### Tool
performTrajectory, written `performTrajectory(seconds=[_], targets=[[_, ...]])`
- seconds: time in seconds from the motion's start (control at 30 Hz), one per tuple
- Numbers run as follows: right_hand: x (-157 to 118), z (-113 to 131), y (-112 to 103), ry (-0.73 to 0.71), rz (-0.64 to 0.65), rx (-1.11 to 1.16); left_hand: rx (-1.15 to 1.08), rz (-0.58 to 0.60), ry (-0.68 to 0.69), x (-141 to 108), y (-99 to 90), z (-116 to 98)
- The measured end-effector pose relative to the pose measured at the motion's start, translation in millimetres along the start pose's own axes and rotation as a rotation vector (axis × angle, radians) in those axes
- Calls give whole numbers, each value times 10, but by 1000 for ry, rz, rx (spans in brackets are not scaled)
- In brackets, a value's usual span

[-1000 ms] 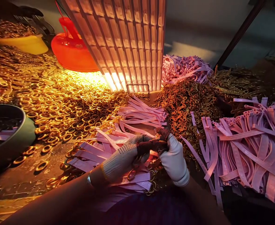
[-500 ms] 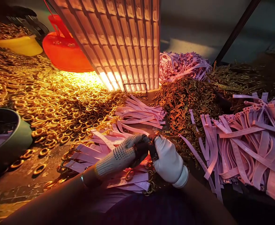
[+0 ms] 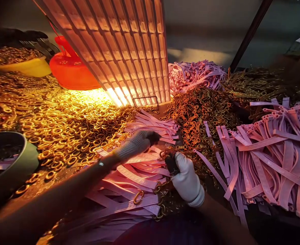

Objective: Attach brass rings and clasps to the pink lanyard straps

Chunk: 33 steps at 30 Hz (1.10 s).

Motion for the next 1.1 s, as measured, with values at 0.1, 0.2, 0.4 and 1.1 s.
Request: performTrajectory(seconds=[0.1, 0.2, 0.4, 1.1], targets=[[-43, -10, 3, -41, -40, 120, 261, -100, 24, 406, -80, 112], [-51, -12, 74, -15, 44, 229, 342, -87, 28, 641, 99, 214], [-50, -87, 75, 71, 110, 198, 364, -101, 78, 684, 207, 239], [216, 89, 379, -108, 229, -690, -483, 189, -105, -683, 202, 24]])
Point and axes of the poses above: each hand's wrist, its own x-axis towards the middle knuckle, its own y-axis out of the palm, z = x × y, the point moved 6 cm from there along x, towards the middle knuckle, and after that the axes turned 3 degrees about z, right-handed, at the moved point
